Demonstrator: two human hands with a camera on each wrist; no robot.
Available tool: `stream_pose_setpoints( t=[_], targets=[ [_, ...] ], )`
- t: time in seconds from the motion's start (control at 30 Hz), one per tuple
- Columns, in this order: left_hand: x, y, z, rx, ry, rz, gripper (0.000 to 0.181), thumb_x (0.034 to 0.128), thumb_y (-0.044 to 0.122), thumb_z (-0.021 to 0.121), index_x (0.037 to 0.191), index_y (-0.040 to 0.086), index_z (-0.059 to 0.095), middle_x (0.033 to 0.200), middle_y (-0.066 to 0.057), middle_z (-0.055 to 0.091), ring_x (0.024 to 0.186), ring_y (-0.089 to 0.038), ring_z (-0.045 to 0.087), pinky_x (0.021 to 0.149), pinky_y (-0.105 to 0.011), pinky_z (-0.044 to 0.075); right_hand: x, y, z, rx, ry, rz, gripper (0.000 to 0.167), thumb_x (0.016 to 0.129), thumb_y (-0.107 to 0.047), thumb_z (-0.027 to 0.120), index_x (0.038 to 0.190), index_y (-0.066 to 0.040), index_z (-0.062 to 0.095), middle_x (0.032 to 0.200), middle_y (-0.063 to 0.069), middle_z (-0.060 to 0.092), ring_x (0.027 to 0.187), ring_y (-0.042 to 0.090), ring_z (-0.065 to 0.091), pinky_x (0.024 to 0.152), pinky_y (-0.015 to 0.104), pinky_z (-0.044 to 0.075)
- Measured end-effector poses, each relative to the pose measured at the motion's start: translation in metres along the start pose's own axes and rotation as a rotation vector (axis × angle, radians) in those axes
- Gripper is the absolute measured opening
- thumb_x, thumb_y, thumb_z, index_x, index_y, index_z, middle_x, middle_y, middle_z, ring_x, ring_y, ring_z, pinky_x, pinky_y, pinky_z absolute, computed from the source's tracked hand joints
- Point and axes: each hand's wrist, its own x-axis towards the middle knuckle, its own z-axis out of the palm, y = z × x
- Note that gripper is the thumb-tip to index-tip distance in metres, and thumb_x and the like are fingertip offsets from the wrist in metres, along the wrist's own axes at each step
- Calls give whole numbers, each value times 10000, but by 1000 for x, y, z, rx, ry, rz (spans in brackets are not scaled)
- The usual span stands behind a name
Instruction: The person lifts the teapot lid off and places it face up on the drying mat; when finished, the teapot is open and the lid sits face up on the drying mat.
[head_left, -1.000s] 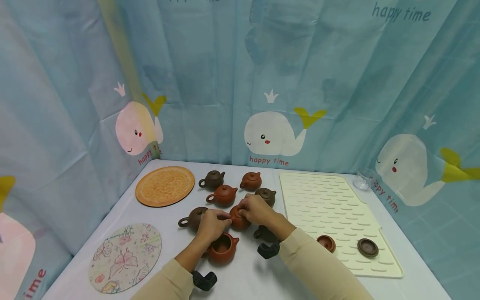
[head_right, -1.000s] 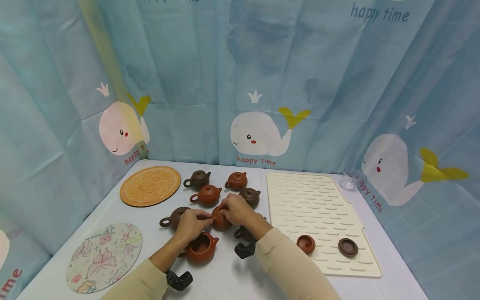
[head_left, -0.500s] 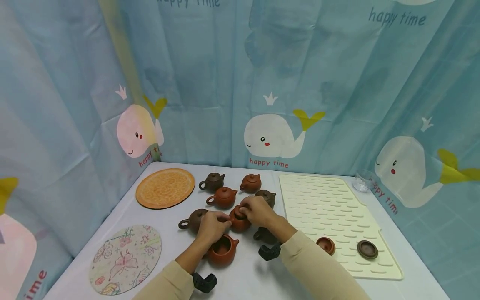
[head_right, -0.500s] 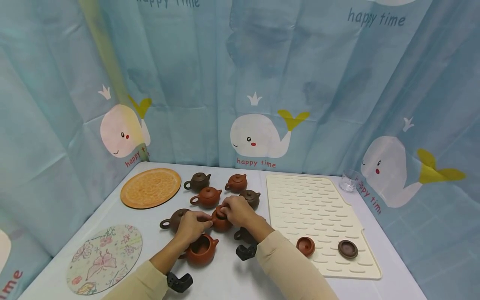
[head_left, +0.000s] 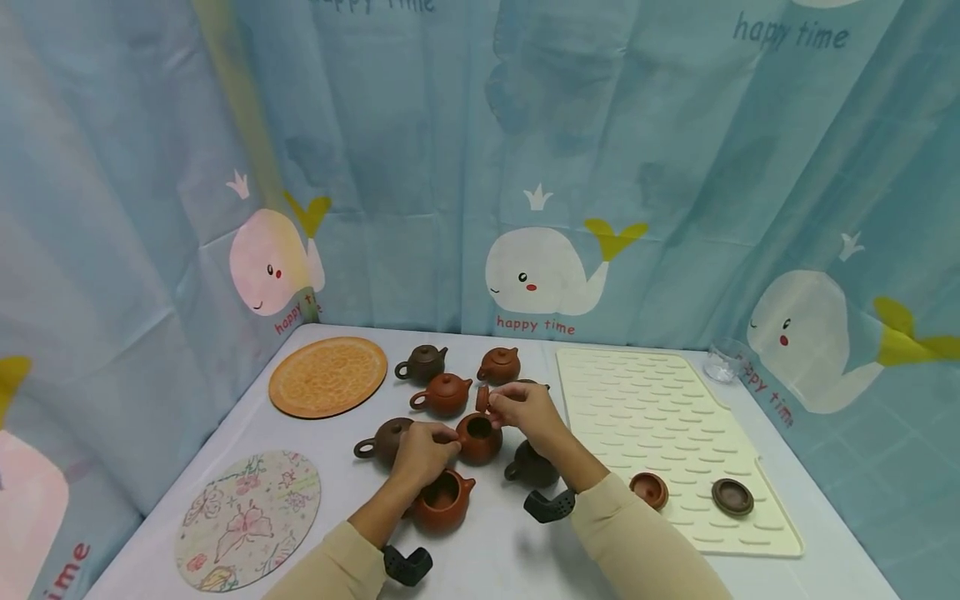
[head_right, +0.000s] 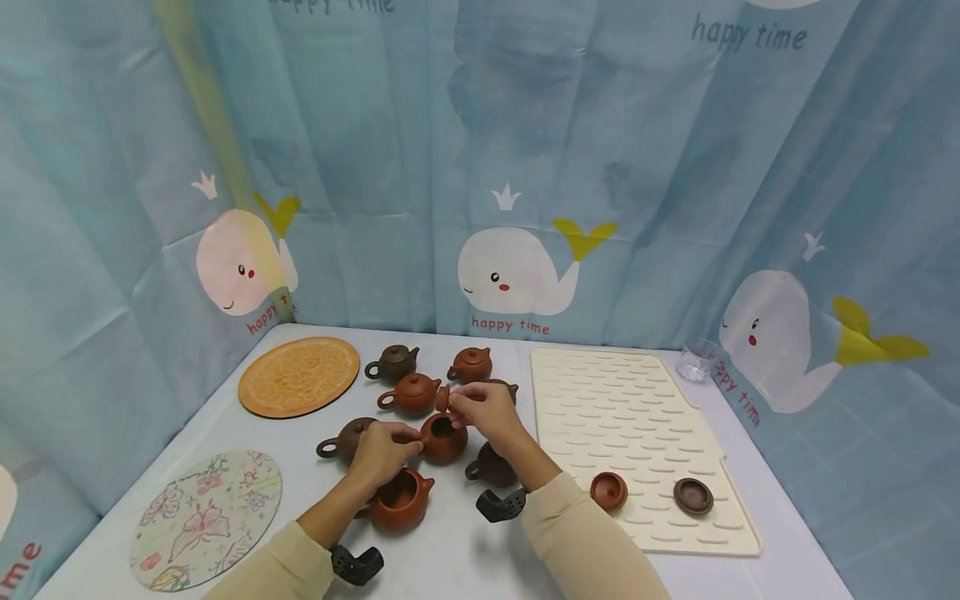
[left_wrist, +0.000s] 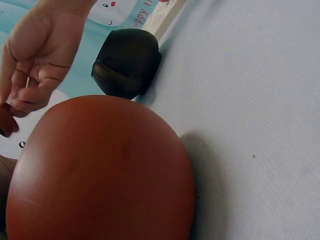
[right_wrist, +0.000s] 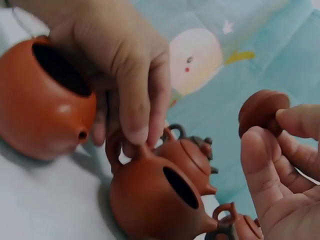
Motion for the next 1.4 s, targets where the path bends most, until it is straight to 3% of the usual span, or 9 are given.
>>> stream_pose_setpoints(
  t=[0.13,0.27,0.37,0.57,0.73,1.0,1.17,1.4],
  targets=[
    [0,0,0,7,7,-2,73,813,109,763,886,107,767,875,5,690,960,-232,602,877,-471,441,-3,-7,1,253,4,55,145,940,-84,626,973,52,663,861,158,644,718,215,633,713,331,543],
    [0,0,0,16,1,-5,68,814,115,764,882,114,766,870,8,688,955,-233,601,876,-473,440,-7,-10,3,431,-12,83,72,936,-36,589,902,-16,650,831,128,638,699,193,621,676,283,530],
    [0,0,0,17,-6,-6,66,817,118,761,883,119,765,869,10,687,946,-227,601,868,-473,443,-9,-11,4,501,-38,83,85,928,-12,536,984,-30,596,852,100,620,700,183,613,665,269,518],
    [0,-1,0,8,-8,-1,67,817,118,759,883,116,765,870,10,685,946,-222,597,864,-467,444,-11,-10,2,567,-68,98,514,914,26,446,1421,-47,405,975,108,541,723,188,559,671,280,496],
    [1,-2,1,19,0,17,66,811,110,763,877,113,765,860,12,686,943,-229,603,861,-470,444,-14,-12,0,654,-73,141,509,901,34,399,1399,-67,436,971,101,516,725,199,532,658,288,479],
    [1,-2,3,29,11,19,55,809,123,767,863,129,768,869,18,689,971,-240,602,871,-474,439,-19,-17,-6,692,-98,131,294,1000,-138,460,1281,-59,485,955,75,557,745,180,540,658,260,483],
    [1,-2,3,27,2,24,54,812,117,762,864,127,764,873,10,686,954,-234,602,864,-475,445,-23,-20,-12,613,-104,105,395,963,-146,595,1300,6,454,1020,110,583,773,180,568,681,255,504],
    [2,-3,2,36,-1,26,52,812,126,761,864,136,762,868,16,685,935,-217,607,855,-469,448,-32,-31,-20,528,-87,74,408,913,-78,647,1264,81,513,1077,165,616,840,222,625,757,296,527]
  ],
)
